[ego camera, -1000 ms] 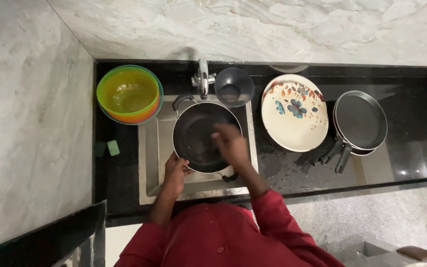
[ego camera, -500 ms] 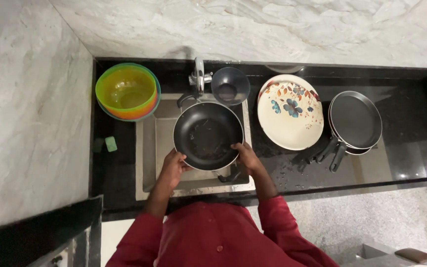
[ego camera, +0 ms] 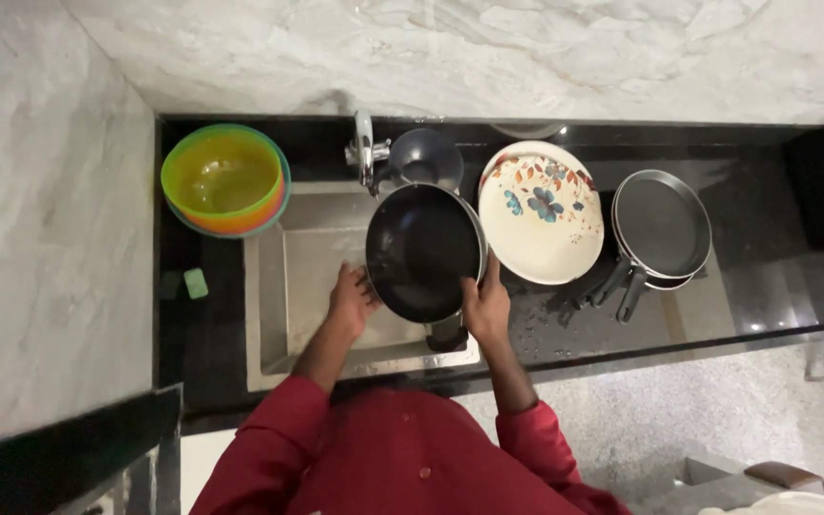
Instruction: The person is washing and rinsing various kitchen items including plates, pans, and bowls in a sink.
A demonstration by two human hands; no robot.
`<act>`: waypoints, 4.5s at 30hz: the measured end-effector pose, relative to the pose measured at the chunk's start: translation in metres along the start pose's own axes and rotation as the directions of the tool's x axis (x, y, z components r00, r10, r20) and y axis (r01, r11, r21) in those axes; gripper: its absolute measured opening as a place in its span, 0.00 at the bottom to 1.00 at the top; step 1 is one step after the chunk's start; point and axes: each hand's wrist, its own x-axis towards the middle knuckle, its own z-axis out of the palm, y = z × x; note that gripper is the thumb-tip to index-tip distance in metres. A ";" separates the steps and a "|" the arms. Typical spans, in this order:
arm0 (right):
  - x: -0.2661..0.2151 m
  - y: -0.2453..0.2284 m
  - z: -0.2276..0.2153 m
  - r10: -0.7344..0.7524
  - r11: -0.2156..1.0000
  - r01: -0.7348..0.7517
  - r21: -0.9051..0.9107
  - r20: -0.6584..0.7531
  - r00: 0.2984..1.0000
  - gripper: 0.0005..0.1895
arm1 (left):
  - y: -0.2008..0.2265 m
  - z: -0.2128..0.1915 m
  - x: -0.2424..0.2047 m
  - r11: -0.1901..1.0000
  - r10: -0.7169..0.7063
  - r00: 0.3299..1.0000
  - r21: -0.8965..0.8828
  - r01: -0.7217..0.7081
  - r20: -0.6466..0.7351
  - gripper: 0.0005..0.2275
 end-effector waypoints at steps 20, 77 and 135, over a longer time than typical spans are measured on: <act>-0.050 -0.089 -0.030 -0.673 0.702 0.627 -0.337 -0.029 0.739 0.48 | -0.013 0.027 0.054 0.930 0.343 0.684 -0.337 -0.149 0.643 0.30; -0.033 0.209 -0.061 0.260 0.951 -0.298 -0.087 -0.300 0.918 0.34 | 0.050 0.114 0.149 0.864 0.357 0.923 0.427 -0.266 -0.147 0.08; 0.183 -0.041 0.223 -0.008 0.652 -0.380 0.656 0.507 0.862 0.16 | 0.073 -0.024 -0.014 0.962 0.215 0.974 0.190 -0.198 -0.072 0.16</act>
